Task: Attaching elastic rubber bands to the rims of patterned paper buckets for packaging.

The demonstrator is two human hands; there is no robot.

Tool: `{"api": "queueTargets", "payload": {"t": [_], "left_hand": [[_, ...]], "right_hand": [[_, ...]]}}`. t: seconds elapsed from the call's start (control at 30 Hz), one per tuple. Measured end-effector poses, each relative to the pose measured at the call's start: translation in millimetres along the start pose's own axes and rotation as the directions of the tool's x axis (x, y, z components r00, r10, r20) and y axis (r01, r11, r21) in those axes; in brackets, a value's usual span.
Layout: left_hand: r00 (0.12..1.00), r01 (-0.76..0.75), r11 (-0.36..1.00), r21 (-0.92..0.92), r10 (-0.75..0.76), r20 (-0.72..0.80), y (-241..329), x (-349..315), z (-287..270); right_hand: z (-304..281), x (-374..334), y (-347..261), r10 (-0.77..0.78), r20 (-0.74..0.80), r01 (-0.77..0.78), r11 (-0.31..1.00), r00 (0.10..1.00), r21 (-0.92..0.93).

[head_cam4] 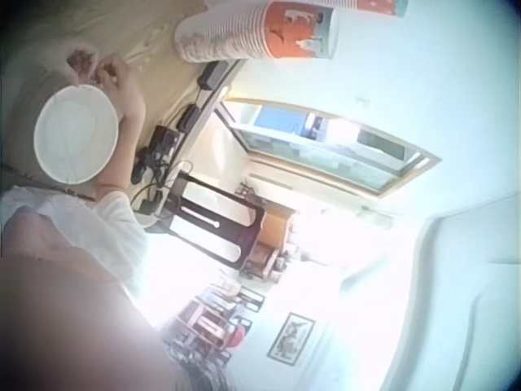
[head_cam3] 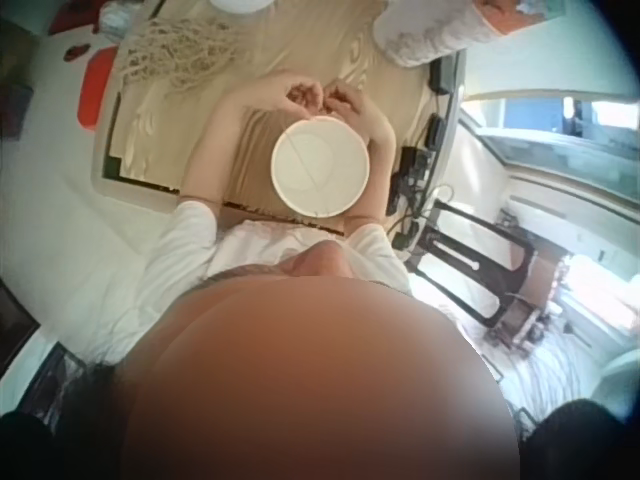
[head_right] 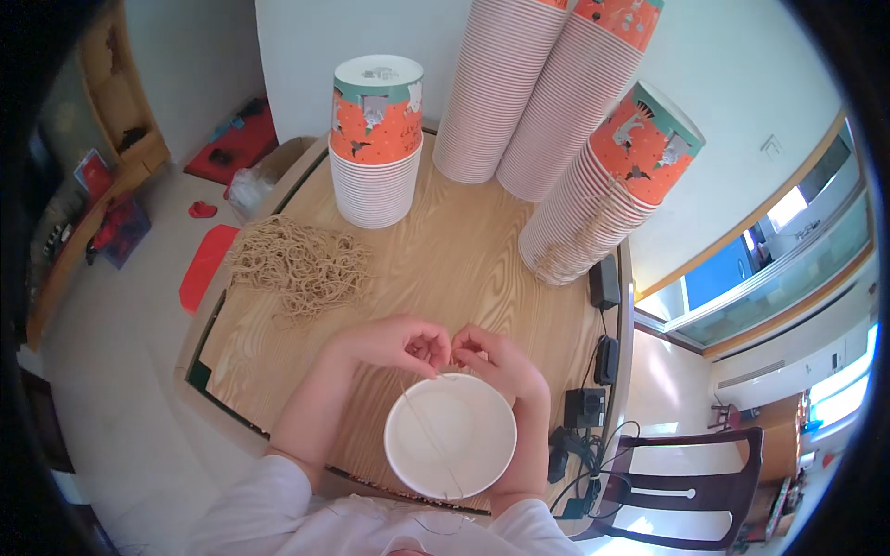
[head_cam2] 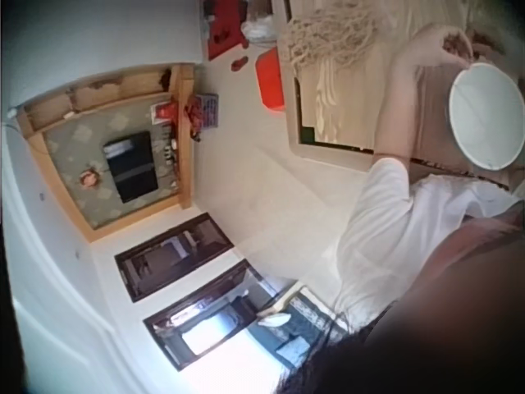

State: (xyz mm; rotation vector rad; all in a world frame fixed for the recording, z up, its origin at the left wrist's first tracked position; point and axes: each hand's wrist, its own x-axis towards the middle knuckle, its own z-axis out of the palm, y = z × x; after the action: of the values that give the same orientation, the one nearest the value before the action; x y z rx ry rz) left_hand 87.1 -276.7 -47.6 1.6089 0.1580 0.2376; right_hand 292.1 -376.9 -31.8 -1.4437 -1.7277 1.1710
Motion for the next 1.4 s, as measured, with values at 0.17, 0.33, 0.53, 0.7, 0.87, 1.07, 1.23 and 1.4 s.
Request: {"api": "queueTargets", "payload": {"t": [0.17,0.33,0.53,0.7,0.87,1.07,1.23,1.4], "left_hand": [[0.995,-0.042,0.987,-0.152,0.055,0.078,-15,19,-13],[0.968,-0.229,0.972,-0.057,0.234,0.094,-29,33,-20],[0.961,-0.24,0.923,-0.3,0.269,0.057,-74,36,-12],[0.971,-0.202,0.881,-0.428,0.238,0.03,-95,42,-8],[0.969,-0.189,0.863,-0.469,0.241,0.052,-101,50,-7],[0.967,-0.181,0.865,-0.468,0.244,0.077,-97,52,-4],[0.992,-0.041,0.79,-0.612,0.106,0.07,-88,52,-4],[0.969,-0.187,0.763,-0.619,0.248,0.013,-100,54,-2]], "right_hand": [[-6,0,-3,0.045,-0.05,-0.044,0.999,0.998,0.015],[-19,0,-5,0.032,-0.026,-0.031,0.999,0.999,0.032],[-17,1,0,0.101,0.004,-0.101,0.993,0.995,-0.054],[-12,1,-3,0.077,-0.086,-0.091,0.982,0.993,-0.164],[-8,3,-9,0.116,-0.156,-0.154,0.955,0.981,-0.254],[-6,10,-7,0.033,-0.246,-0.126,0.919,0.969,-0.373],[-5,12,-9,0.047,-0.25,-0.145,0.909,0.967,-0.39],[-4,10,-9,0.031,-0.273,-0.141,0.908,0.961,-0.394]]}}
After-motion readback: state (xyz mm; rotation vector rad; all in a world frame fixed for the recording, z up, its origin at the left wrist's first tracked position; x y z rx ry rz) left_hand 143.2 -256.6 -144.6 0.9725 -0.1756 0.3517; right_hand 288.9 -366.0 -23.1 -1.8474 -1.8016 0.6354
